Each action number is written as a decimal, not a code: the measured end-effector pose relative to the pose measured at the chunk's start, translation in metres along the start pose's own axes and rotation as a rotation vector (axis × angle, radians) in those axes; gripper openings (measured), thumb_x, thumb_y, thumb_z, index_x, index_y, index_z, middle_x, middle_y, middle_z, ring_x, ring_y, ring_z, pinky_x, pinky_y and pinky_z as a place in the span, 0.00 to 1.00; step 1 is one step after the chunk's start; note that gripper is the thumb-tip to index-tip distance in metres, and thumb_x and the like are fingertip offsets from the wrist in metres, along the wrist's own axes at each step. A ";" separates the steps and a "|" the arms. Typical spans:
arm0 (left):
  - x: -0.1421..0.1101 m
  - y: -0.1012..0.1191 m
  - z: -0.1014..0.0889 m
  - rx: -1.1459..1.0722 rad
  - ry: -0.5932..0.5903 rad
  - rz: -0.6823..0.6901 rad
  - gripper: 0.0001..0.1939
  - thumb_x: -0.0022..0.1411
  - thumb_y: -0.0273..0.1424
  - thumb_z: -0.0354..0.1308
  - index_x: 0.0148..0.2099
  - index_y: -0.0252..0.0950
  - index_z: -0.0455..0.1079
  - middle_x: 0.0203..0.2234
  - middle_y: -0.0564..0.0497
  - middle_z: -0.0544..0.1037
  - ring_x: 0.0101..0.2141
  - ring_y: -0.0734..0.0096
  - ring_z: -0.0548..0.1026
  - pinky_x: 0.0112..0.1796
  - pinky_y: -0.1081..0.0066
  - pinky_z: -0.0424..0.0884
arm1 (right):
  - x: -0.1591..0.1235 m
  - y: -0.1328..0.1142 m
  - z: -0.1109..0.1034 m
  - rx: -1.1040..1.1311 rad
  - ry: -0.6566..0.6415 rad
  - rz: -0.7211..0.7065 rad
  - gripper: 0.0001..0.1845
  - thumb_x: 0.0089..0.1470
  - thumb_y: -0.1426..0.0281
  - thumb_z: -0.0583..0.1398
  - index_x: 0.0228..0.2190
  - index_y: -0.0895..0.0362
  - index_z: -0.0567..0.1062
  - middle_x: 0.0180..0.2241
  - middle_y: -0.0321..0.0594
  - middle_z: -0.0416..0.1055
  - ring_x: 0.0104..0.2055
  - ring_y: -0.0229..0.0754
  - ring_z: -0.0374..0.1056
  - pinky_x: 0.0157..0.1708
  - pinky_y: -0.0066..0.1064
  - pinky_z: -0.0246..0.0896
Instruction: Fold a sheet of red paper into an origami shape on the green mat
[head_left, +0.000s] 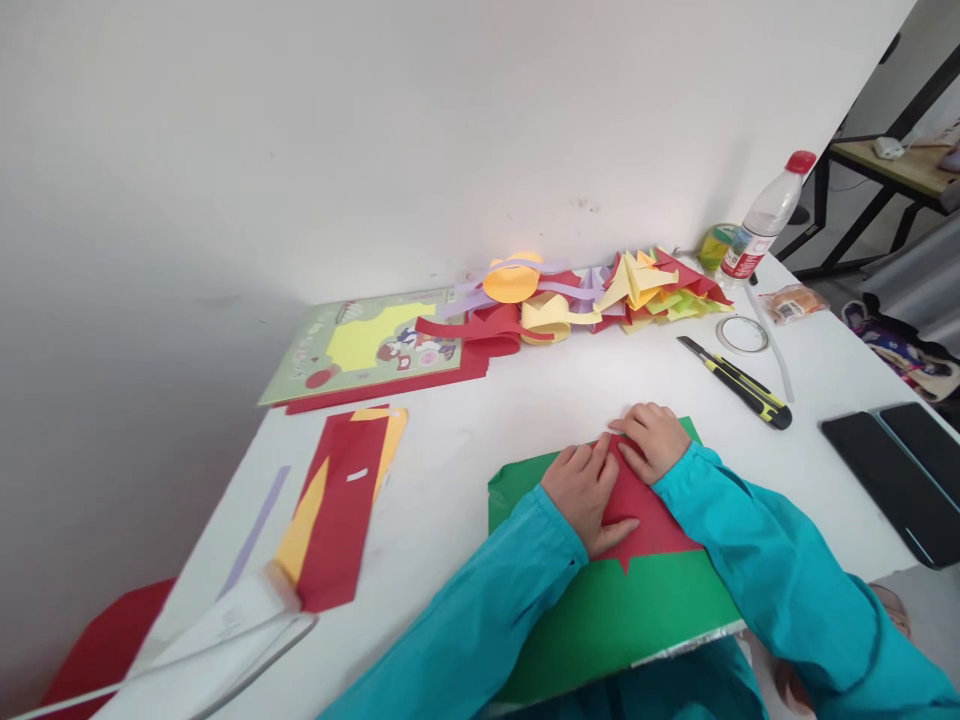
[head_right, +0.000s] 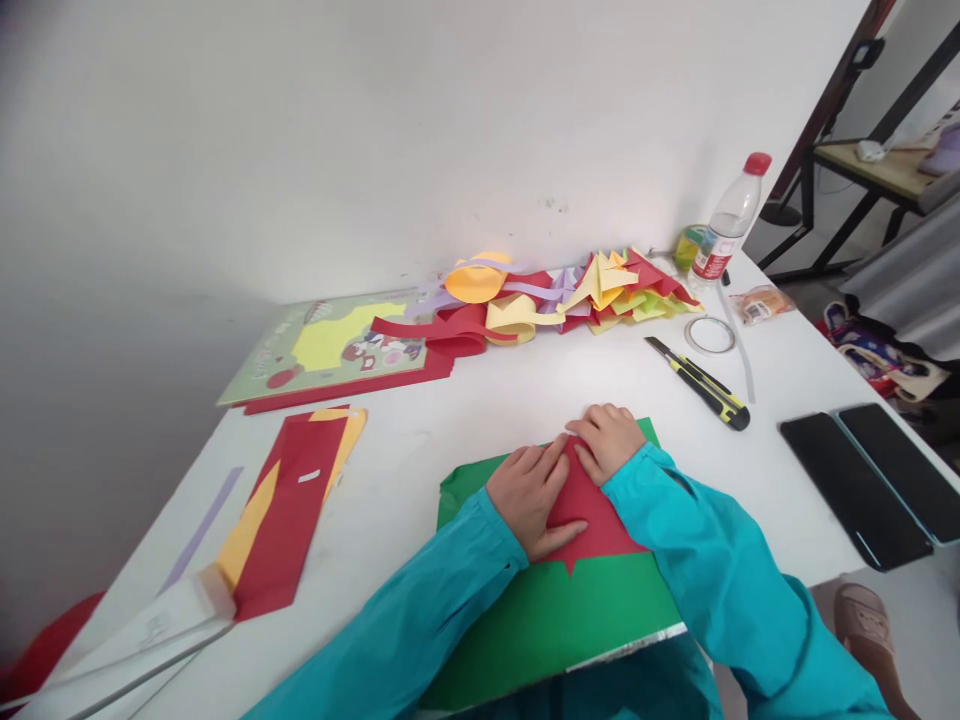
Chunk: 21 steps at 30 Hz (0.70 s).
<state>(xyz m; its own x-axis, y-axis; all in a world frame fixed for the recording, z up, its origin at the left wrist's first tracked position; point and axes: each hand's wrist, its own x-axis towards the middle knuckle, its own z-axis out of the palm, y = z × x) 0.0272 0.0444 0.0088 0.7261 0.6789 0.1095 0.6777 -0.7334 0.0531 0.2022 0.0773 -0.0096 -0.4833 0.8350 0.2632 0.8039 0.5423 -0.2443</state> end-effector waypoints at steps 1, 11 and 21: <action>-0.001 0.000 0.000 -0.005 0.004 0.001 0.39 0.50 0.54 0.48 0.50 0.22 0.64 0.52 0.29 0.64 0.41 0.48 0.66 0.41 0.55 0.61 | 0.000 0.000 0.000 0.003 0.003 -0.001 0.16 0.52 0.67 0.53 0.42 0.57 0.71 0.35 0.44 0.65 0.37 0.46 0.56 0.35 0.36 0.48; -0.020 -0.003 0.011 -0.077 0.119 -0.020 0.39 0.47 0.52 0.53 0.49 0.22 0.64 0.51 0.28 0.63 0.46 0.44 0.63 0.46 0.52 0.60 | -0.001 -0.001 -0.002 -0.001 0.040 -0.056 0.14 0.54 0.67 0.53 0.40 0.48 0.75 0.31 0.41 0.63 0.34 0.43 0.54 0.33 0.35 0.44; -0.022 -0.005 0.017 -0.108 0.150 -0.030 0.37 0.48 0.51 0.50 0.51 0.26 0.63 0.53 0.32 0.62 0.49 0.45 0.61 0.48 0.51 0.59 | -0.002 -0.002 -0.001 -0.089 0.045 -0.131 0.15 0.52 0.69 0.55 0.42 0.47 0.73 0.32 0.42 0.62 0.35 0.44 0.52 0.33 0.35 0.42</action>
<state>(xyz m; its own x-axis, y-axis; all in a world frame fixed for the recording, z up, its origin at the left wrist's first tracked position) 0.0094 0.0338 -0.0112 0.6751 0.6932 0.2524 0.6762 -0.7183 0.1640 0.2022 0.0744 -0.0089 -0.5716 0.7515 0.3296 0.7635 0.6342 -0.1219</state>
